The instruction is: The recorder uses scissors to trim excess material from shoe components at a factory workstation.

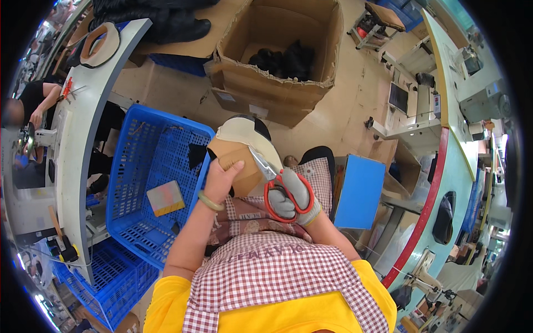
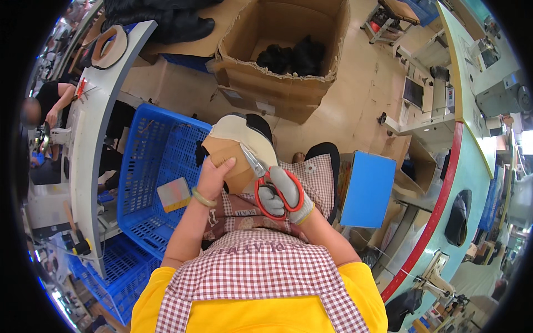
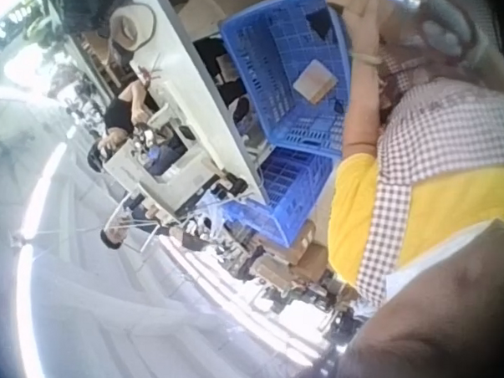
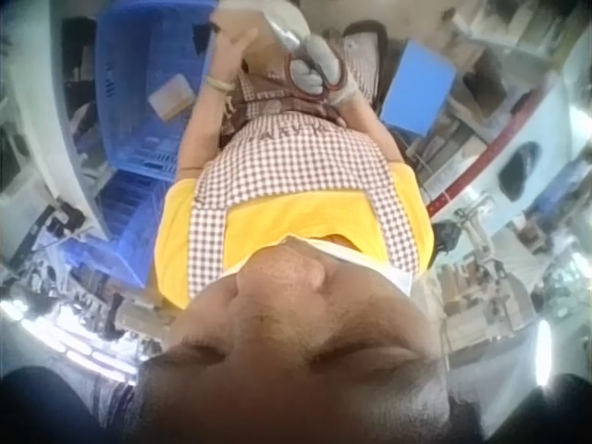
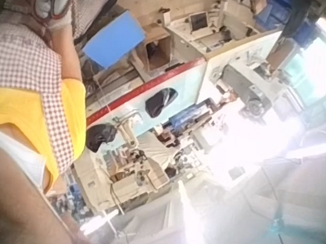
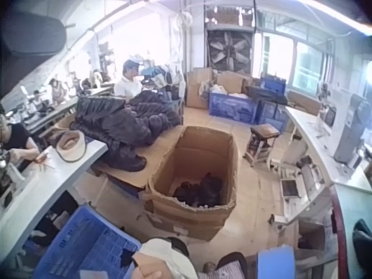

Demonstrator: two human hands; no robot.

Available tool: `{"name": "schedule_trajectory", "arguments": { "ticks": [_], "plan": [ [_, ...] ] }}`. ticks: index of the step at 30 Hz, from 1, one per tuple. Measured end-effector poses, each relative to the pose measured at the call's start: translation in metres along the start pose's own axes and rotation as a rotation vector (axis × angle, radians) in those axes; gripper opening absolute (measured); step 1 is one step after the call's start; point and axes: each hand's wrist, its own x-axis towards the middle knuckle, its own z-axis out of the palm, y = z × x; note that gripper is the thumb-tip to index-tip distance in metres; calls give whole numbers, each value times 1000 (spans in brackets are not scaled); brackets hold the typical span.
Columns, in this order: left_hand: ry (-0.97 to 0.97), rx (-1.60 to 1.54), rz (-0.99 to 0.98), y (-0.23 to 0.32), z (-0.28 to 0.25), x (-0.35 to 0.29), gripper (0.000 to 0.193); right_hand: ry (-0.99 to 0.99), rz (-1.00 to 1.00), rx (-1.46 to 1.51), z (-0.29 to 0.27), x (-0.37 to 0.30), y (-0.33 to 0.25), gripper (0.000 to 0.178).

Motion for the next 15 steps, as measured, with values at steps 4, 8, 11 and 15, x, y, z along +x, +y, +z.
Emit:
{"name": "schedule_trajectory", "arguments": {
  "ticks": [4, 8, 11, 15],
  "plan": [
    [-189, 44, -176, 17, -13, 20, 33, -28, 117, 242, -13, 11, -3, 48],
    [-266, 35, -285, 4, -22, 43, 34, -97, 138, 295, -30, 33, 1, 45],
    [-287, 128, -273, 19, -29, 56, 34, -42, 125, 324, -12, 25, -10, 46],
    [-398, 236, -283, 67, -22, 64, 31, -61, 71, 213, -1, 14, -18, 47]
  ]
}}
